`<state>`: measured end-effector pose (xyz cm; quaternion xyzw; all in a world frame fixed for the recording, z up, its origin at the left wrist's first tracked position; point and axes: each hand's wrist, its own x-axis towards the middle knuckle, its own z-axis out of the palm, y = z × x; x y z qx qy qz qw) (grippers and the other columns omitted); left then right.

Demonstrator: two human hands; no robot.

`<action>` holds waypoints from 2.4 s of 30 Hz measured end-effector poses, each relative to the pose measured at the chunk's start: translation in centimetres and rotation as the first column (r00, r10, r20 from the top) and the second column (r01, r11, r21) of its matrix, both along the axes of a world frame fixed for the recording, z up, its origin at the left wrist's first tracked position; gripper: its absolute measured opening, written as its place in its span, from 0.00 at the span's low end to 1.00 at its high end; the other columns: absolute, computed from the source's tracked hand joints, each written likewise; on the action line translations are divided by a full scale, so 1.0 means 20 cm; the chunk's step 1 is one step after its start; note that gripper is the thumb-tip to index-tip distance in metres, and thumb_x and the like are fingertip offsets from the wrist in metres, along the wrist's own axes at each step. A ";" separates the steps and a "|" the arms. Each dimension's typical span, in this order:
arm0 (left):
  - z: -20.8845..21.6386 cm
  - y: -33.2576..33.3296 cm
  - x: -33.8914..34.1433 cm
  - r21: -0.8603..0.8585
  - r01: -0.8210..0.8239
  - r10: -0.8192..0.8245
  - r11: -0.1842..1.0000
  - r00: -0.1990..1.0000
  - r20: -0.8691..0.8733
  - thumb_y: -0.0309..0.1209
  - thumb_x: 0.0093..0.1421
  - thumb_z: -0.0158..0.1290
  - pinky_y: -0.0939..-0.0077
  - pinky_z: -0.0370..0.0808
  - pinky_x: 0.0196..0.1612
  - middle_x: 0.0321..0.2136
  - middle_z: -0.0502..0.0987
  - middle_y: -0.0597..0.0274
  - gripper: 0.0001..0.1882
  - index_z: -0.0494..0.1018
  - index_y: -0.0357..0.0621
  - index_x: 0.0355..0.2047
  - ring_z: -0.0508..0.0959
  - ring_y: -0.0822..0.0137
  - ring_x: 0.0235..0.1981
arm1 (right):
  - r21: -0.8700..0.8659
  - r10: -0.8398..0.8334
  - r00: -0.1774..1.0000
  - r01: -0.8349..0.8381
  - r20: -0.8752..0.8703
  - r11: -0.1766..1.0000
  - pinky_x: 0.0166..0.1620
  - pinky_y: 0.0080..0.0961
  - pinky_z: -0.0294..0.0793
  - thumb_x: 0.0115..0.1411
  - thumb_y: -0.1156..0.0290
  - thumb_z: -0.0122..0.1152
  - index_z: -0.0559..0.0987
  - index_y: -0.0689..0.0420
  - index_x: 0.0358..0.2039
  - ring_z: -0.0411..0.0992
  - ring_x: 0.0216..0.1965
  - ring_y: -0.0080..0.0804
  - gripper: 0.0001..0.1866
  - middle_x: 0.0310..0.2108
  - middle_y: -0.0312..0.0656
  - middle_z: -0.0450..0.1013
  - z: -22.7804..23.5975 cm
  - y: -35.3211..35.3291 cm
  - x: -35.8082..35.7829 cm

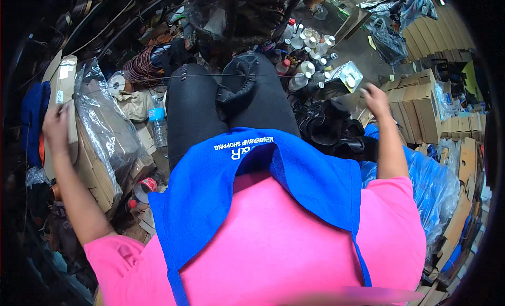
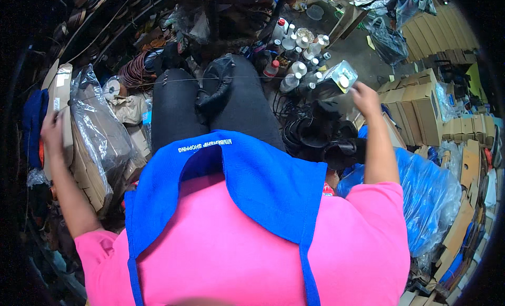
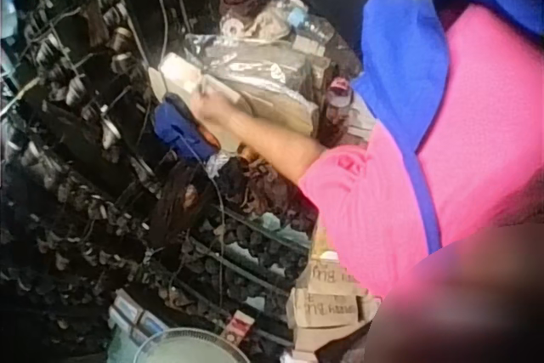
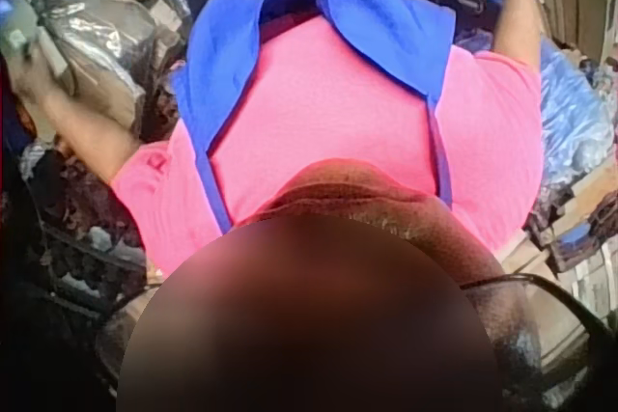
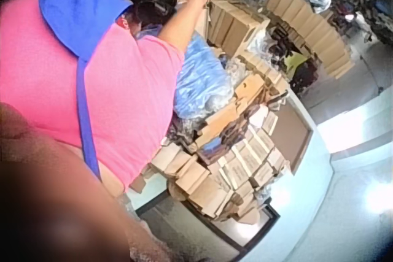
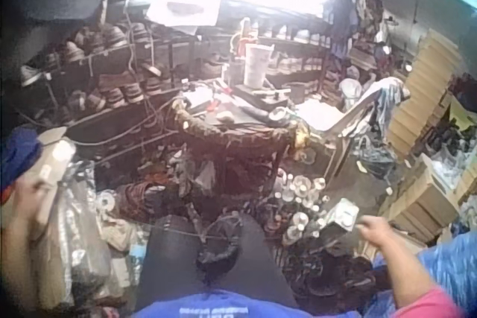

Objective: Sew the inner lining or upper portion of a black shoe using a needle and thread.

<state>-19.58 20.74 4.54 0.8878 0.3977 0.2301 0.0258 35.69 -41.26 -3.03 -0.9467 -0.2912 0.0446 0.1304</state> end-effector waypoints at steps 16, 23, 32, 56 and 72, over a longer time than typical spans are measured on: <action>-0.24 -1.10 1.43 -0.471 0.735 -0.739 0.488 0.635 0.224 0.30 0.47 0.61 0.68 0.71 0.47 0.42 0.74 0.53 0.21 0.73 0.42 0.43 0.74 0.57 0.44 | 0.465 0.740 0.662 -0.621 -0.121 0.631 0.40 0.24 0.73 0.51 0.79 0.58 0.79 0.55 0.40 0.73 0.35 0.30 0.14 0.33 0.42 0.73 0.14 1.03 -0.55; -0.33 -1.00 1.53 -0.858 0.505 -0.659 0.090 0.676 0.328 0.28 0.52 0.59 0.79 0.70 0.40 0.28 0.76 0.66 0.10 0.74 0.37 0.34 0.73 0.75 0.33 | 0.306 0.737 0.666 -0.682 -0.117 0.665 0.38 0.26 0.73 0.49 0.73 0.63 0.81 0.54 0.31 0.74 0.33 0.32 0.07 0.28 0.39 0.74 0.19 1.21 -0.55; -0.40 -0.98 1.53 -0.849 0.517 -0.603 -0.107 0.645 0.469 0.30 0.53 0.57 0.78 0.68 0.44 0.31 0.74 0.66 0.14 0.76 0.38 0.40 0.72 0.73 0.35 | 0.442 0.774 0.602 -0.650 -0.196 0.618 0.35 0.25 0.72 0.47 0.73 0.65 0.82 0.52 0.30 0.73 0.31 0.30 0.07 0.25 0.37 0.72 0.08 1.18 -0.60; -0.38 -1.13 1.37 -0.352 0.684 -0.614 0.639 0.729 0.302 0.26 0.46 0.61 0.69 0.71 0.44 0.38 0.69 0.56 0.15 0.72 0.42 0.35 0.73 0.56 0.41 | 0.387 0.463 0.508 -0.255 -0.726 0.886 0.41 0.22 0.69 0.57 0.64 0.59 0.80 0.59 0.37 0.70 0.34 0.22 0.12 0.31 0.35 0.75 0.11 1.17 -0.62; -0.34 -0.92 1.25 -0.589 0.458 -0.281 0.666 0.885 0.371 0.32 0.63 0.44 0.67 0.71 0.43 0.34 0.78 0.54 0.11 0.71 0.38 0.40 0.77 0.59 0.38 | 0.611 0.572 0.413 0.765 -0.708 0.204 0.45 0.35 0.70 0.64 0.54 0.47 0.75 0.58 0.30 0.71 0.38 0.38 0.19 0.33 0.41 0.73 -0.14 1.15 -0.59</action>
